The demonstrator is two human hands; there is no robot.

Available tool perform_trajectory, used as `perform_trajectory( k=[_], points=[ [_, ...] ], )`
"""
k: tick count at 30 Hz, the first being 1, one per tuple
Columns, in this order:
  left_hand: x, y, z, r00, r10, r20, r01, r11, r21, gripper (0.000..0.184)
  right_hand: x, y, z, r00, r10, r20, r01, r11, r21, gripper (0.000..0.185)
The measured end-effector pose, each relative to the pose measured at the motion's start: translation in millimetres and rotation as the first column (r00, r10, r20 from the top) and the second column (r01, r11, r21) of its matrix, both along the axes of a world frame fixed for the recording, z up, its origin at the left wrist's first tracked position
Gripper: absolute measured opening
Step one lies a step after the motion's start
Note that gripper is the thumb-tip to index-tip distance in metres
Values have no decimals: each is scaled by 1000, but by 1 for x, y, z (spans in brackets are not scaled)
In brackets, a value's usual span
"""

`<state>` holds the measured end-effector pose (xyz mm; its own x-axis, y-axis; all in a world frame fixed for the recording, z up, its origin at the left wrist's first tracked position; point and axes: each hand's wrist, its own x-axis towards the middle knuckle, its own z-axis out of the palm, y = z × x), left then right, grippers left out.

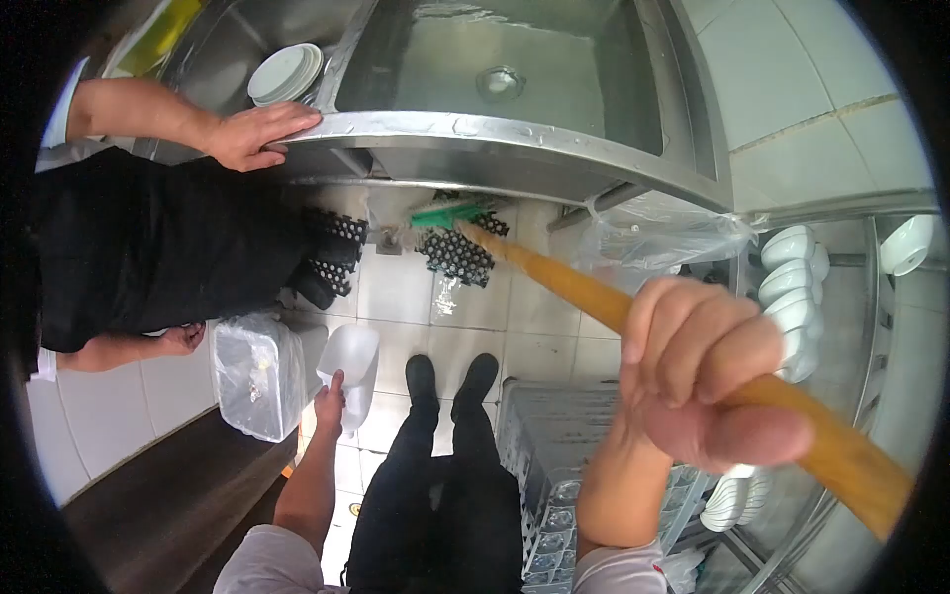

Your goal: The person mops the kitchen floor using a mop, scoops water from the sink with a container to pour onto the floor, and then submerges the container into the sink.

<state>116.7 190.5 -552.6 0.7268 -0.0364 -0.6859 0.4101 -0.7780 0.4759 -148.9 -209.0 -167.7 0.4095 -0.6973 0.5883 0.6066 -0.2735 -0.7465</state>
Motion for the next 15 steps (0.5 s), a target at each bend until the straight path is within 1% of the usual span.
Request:
perform_trajectory(
  k=[1,3,4,5,7,8,9,10,11,12,13,14,15],
  points=[
    [0,-8,8,1000,-4,-24,3,998,-59,66,-13,-3,-18,999,42,6,-42,999,-5,57],
    [0,-24,26,997,-16,-75,3,984,-175,55,-46,0,-57,999,15,-34,-12,997,81,59],
    [-1,-35,36,995,-10,-97,-14,970,-242,41,-58,0,-74,984,-107,-145,116,991,59,55],
    [-1,-51,58,994,-55,-91,25,955,-295,39,-68,0,-91,941,-228,-251,241,970,23,51],
    [-3,-98,127,987,-146,-71,105,908,-406,35,-93,0,-122,861,-396,-320,455,880,137,47],
    [-5,-124,173,979,-204,-11,181,890,-418,33,-104,2,-138,805,-470,-364,557,809,188,45],
    [-6,-150,222,963,-264,54,261,865,-428,30,-108,3,-158,799,-473,-370,583,759,289,41],
    [-11,-175,267,959,-229,168,283,826,-487,30,-108,7,-164,786,-489,-379,604,739,298,41],
    [-9,-191,298,939,-207,274,333,741,-583,31,-105,10,-166,773,-501,-390,622,719,310,41],
    [-6,-208,328,912,-176,371,393,638,-662,31,-98,7,-161,760,-544,-355,644,705,297,41],
    [-10,-235,357,879,-176,444,462,542,-701,33,-91,6,-150,740,-588,-326,670,685,286,40],
    [-13,-262,386,844,-168,509,527,437,-729,34,-88,2,-143,716,-634,-292,698,663,271,40],
    [-22,-301,404,760,-211,614,633,450,-629,39,-89,-3,-142,722,-634,-278,692,662,288,39]
  ],
)
